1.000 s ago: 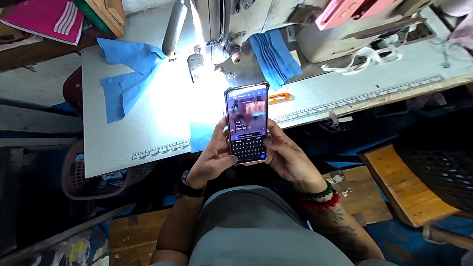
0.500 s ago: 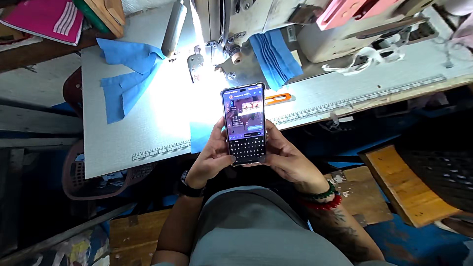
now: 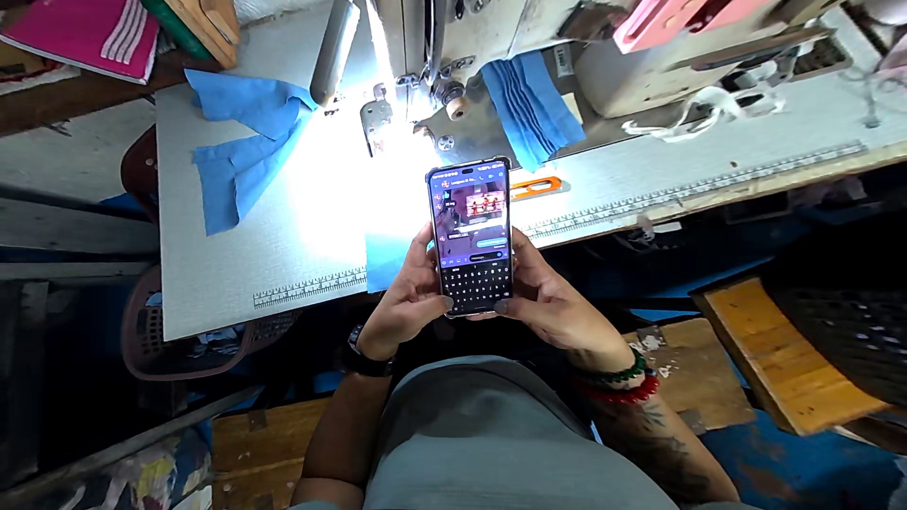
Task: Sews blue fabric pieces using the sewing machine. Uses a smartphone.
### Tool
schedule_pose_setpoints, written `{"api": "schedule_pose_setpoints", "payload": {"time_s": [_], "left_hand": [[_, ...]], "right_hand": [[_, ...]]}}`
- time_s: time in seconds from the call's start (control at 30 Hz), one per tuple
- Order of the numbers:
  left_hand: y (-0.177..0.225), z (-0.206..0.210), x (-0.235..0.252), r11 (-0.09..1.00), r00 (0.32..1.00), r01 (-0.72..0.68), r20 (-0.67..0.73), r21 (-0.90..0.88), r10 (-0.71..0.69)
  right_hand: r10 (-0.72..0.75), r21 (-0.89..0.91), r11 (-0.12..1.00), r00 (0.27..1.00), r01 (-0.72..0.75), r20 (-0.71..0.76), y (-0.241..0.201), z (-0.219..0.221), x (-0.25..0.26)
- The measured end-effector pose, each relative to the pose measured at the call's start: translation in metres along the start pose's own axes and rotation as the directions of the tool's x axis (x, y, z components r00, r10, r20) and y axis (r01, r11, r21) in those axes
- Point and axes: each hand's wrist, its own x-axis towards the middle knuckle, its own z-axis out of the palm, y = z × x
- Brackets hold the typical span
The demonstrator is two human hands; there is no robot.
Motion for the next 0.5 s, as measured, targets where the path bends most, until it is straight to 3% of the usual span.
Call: {"api": "schedule_pose_setpoints", "payload": {"time_s": [0.2, 0.37, 0.5], "left_hand": [[0.0, -0.001, 0.0, 1.0, 1.0, -0.007, 0.003, 0.006, 0.007], [0.004, 0.005, 0.0, 0.991, 0.998, 0.029, -0.058, 0.133, -0.021], [0.004, 0.007, 0.0, 0.992, 0.999, 0.022, -0.045, 0.124, -0.017]], "right_hand": [[0.02, -0.009, 1.0, 1.0, -0.021, -0.021, -0.002, 0.001, 0.0], [-0.004, -0.049, 0.999, 0.999, 0.002, -0.041, 0.001, 0.003, 0.001], [-0.047, -0.144, 0.989, 0.985, 0.023, -0.166, 0.005, 0.013, 0.005]]}}
